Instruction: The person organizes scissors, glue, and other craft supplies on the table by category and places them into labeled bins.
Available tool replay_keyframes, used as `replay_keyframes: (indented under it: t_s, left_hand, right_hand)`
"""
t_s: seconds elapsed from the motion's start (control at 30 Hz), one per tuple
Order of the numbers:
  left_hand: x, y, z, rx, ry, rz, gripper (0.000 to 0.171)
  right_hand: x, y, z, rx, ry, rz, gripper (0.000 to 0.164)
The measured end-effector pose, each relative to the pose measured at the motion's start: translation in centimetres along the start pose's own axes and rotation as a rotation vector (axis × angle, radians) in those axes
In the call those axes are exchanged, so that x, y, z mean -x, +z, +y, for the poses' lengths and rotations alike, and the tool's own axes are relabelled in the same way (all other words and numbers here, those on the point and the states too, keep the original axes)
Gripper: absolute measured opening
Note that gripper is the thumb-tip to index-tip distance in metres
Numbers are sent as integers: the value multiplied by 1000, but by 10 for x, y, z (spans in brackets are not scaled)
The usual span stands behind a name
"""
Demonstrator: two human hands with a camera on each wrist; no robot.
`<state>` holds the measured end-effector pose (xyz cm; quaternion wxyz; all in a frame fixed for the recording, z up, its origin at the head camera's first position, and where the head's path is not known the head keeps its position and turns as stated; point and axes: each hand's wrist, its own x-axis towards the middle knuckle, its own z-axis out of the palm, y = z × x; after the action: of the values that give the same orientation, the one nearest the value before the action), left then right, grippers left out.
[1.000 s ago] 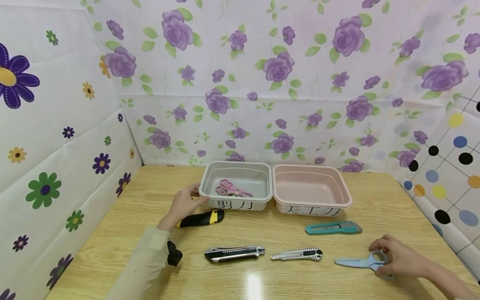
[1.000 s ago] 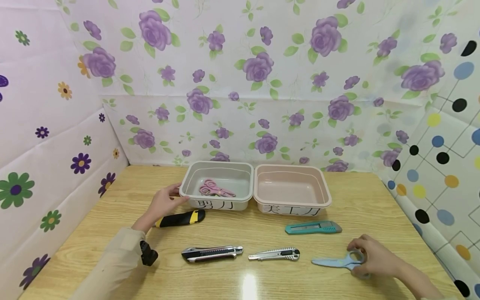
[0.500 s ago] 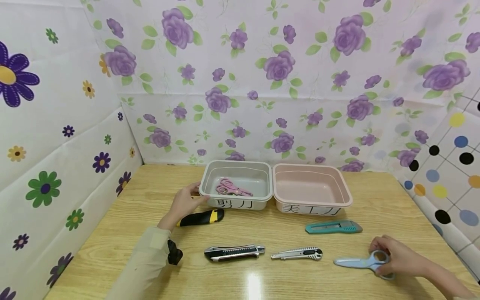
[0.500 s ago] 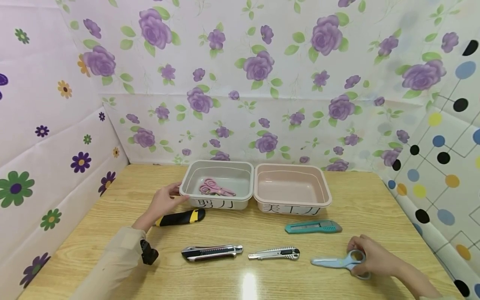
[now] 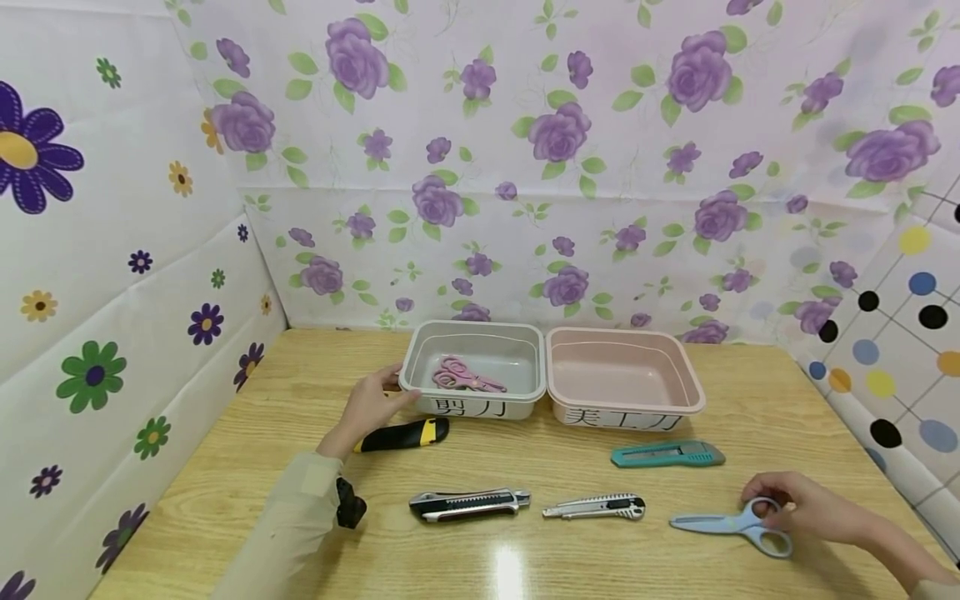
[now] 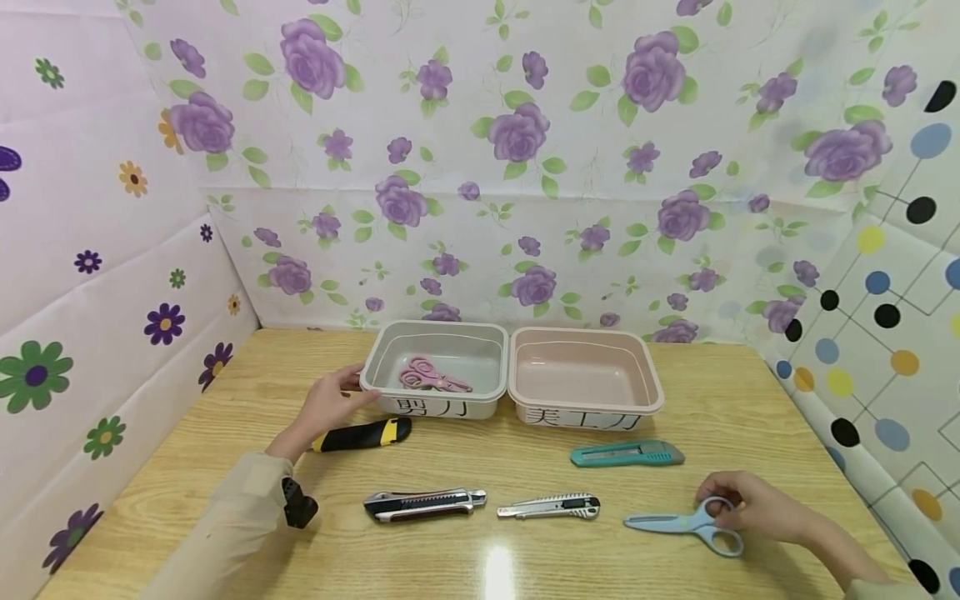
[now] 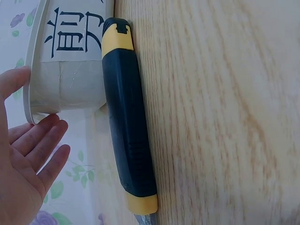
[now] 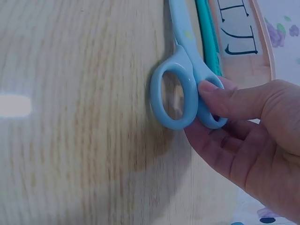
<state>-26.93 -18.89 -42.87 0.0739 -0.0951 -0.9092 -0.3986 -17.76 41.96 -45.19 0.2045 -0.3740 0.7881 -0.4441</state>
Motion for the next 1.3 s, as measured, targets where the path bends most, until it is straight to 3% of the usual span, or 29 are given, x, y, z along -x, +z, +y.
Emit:
replay_keyframes:
  t_s: [0.1,0.37,0.67,1.0,1.3]
  left_hand:
    - [0,0,0,-1,-2,-2,65]
    - [1,-1,2,7,6,-5,66]
    - [1,0,0,4,8,-4,65]
    - [3,1,-2,11,41,24,68]
    - [-1,-1,0,18,-5,-13,65]
  right_hand:
    - [1,-4,-1,-64,31,-27,18]
    - [2,-13,-6,-143,214,-20,21]
    - [-8,-23,-18,-196,200,-41,30]
    - [-31,-37,-42,-72,163,7,27]
    - [-62,-45,-73,107,143,97,23]
